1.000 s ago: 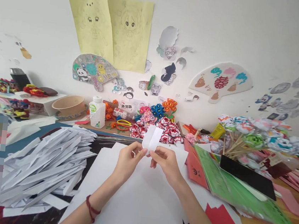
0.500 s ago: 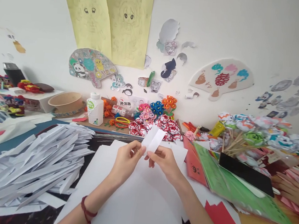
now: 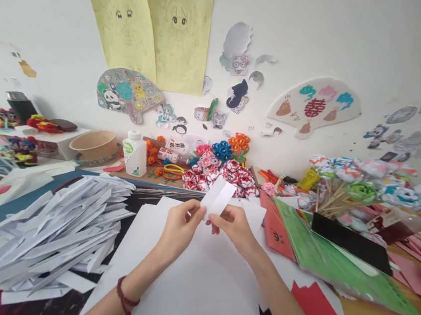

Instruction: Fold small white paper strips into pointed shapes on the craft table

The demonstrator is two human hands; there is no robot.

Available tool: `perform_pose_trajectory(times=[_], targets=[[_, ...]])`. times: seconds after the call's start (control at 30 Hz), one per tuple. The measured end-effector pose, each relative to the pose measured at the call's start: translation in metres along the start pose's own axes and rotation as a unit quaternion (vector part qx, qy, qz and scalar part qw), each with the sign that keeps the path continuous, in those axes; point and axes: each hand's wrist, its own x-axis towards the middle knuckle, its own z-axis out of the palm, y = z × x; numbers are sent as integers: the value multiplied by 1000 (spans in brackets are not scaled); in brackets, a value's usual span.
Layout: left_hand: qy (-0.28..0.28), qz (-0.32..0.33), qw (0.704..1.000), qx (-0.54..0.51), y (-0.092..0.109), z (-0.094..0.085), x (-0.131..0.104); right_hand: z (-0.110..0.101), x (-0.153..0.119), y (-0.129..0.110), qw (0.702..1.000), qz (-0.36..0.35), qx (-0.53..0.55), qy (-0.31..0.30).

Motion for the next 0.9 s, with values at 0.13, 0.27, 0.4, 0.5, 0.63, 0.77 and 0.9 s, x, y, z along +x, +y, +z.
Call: perform_pose_trajectory(times=[0.13,0.27,0.4,0.5,0.63,0.77,0.9], targets=[[-13,-1,1000,-20,1,0,0,2,-1,-2,1000,-1,-1,3],[-9,6,1000,-18,4,-3,-1,2,-2,-4,1000,-3,-8,1],[-17,9,1000,-18,5,-5,-1,4,-2,-4,1000,-1,-21,6],[-48,21,999,-16,2,-5,0,5,-1,0,999,4,-29,19],[-56,35,997,27,-4,-5,3,4,0,6,999,15,-47,18],[-62,49,992,93,-10,-6,6,0,1,10,997,18,-69,21],[-97,25,993,64,-10,-8,7,-1,1,7,997,23,-68,32]])
